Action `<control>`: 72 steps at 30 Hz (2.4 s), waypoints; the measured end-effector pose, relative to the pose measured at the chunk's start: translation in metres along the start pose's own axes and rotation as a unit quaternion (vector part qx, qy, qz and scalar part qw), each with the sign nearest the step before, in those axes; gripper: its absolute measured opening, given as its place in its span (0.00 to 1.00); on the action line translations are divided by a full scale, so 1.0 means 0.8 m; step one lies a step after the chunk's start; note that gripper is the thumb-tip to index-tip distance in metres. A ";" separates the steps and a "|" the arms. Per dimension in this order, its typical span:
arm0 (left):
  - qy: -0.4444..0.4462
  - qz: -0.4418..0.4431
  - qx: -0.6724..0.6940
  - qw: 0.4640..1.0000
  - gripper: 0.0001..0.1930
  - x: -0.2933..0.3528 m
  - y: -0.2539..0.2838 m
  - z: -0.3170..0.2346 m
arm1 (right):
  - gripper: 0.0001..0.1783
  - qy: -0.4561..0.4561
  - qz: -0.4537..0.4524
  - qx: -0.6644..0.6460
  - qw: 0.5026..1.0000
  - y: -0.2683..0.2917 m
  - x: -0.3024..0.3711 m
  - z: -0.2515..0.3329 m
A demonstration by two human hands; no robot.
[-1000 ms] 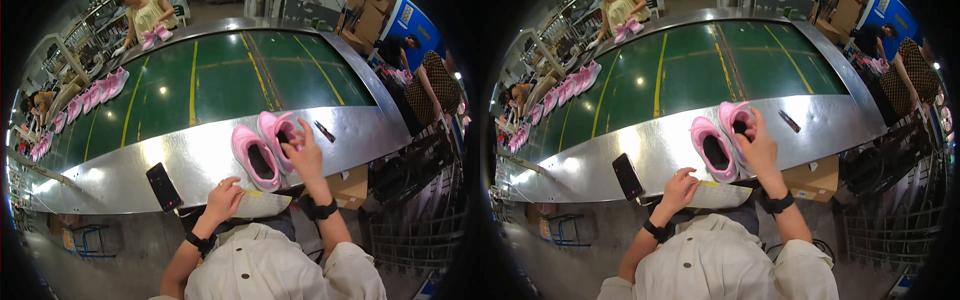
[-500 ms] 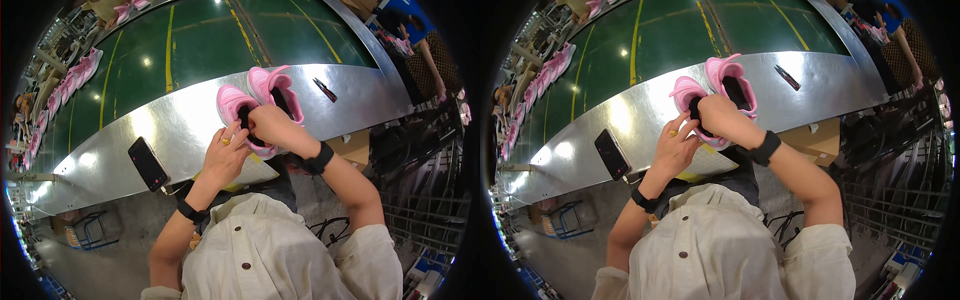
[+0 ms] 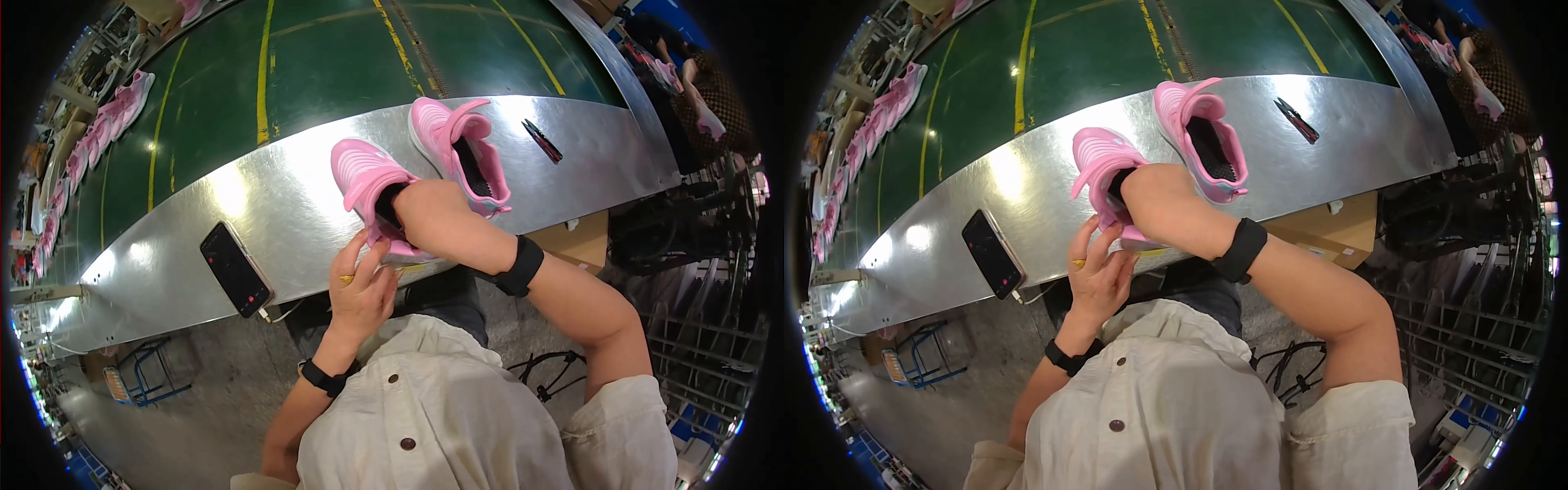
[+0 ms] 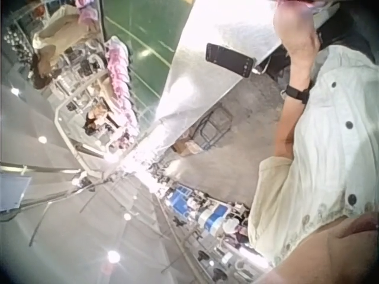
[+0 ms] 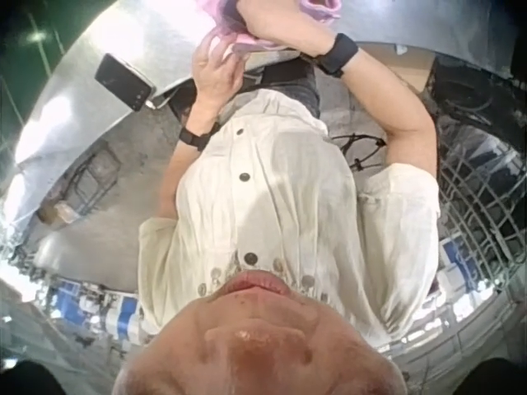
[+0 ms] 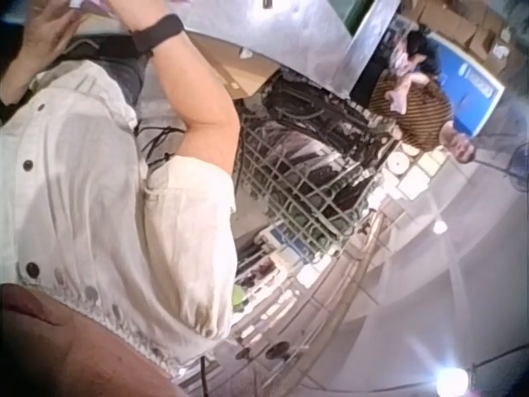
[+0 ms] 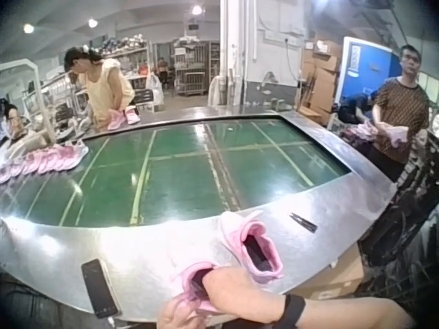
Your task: Inspecting pairs of pink shoes on a conveyor belt and checking them against a paper log.
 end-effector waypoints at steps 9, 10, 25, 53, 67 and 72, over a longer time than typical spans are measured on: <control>0.002 -0.009 0.022 1.000 0.06 -0.011 -0.003 -0.007 | 0.06 -0.058 0.032 0.023 0.998 -0.004 -0.011 -0.024; 0.003 -0.012 0.022 1.000 0.06 -0.012 -0.003 -0.007 | 0.06 -0.058 0.038 0.029 0.997 -0.004 -0.011 -0.023; 0.004 -0.017 0.038 0.999 0.06 -0.014 -0.014 -0.008 | 0.09 -0.079 0.078 0.036 0.993 -0.012 -0.018 -0.035; -0.012 0.020 0.032 0.999 0.05 -0.025 -0.026 -0.013 | 0.18 0.095 0.055 -0.160 0.981 0.017 0.041 -0.030; 0.125 -0.009 0.115 0.985 0.06 0.011 -0.026 0.045 | 0.29 0.140 -0.101 -0.098 0.980 0.079 0.076 -0.046; 0.189 0.078 0.155 0.966 0.04 0.005 -0.060 0.062 | 0.38 -0.048 0.146 -0.037 0.987 0.049 0.061 -0.080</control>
Point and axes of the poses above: each hand's wrist, its own x-axis away from the middle knuckle, its own y-axis out of the back of the hand, z = x × y, the point moved 6 cm from there along -x, towards the middle knuckle, and after that the axes turned 14 degrees about -x, right-handed, at the moved point
